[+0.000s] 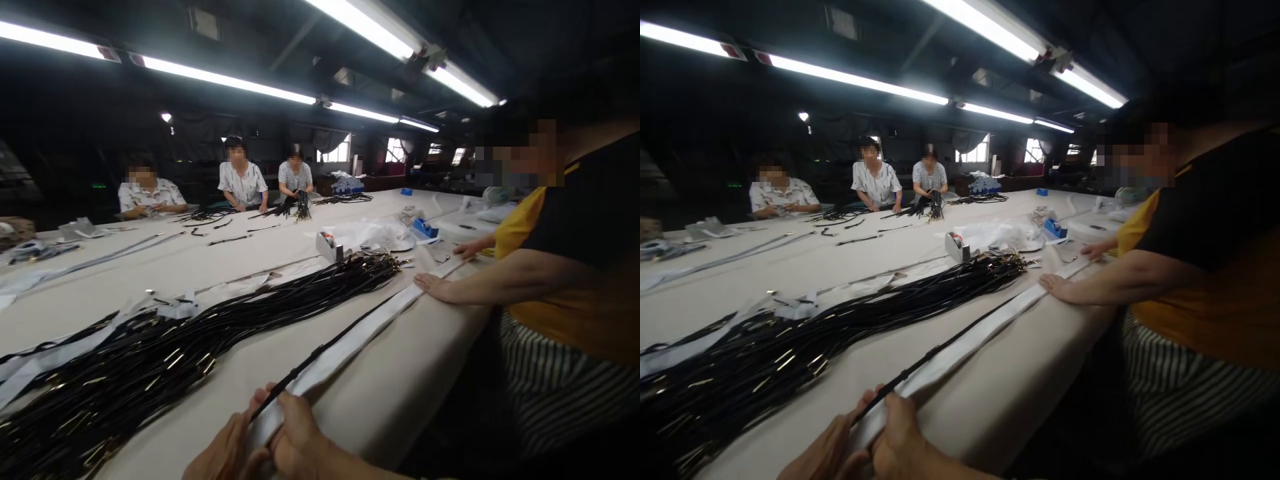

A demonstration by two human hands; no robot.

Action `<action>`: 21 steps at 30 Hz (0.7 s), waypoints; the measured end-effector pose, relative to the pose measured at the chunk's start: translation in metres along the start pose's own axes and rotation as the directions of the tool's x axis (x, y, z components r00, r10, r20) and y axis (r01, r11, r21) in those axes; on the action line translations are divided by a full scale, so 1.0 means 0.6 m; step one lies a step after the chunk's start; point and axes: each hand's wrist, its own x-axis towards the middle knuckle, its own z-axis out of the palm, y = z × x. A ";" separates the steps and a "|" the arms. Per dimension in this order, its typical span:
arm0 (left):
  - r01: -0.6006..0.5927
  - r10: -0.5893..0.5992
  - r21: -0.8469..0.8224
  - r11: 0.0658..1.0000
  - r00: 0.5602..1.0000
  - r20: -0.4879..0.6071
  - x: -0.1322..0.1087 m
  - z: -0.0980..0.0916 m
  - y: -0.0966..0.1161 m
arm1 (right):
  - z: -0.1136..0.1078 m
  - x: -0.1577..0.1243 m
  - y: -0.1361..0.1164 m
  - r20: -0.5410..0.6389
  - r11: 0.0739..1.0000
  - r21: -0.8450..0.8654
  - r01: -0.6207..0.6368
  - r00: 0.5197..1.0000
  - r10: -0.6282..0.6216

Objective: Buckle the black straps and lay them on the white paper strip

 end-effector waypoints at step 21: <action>-0.083 0.094 0.315 0.946 0.995 -0.022 -0.032 -0.043 0.046 | -0.012 -0.012 -0.026 0.068 0.996 -0.050 -0.078 0.994 0.081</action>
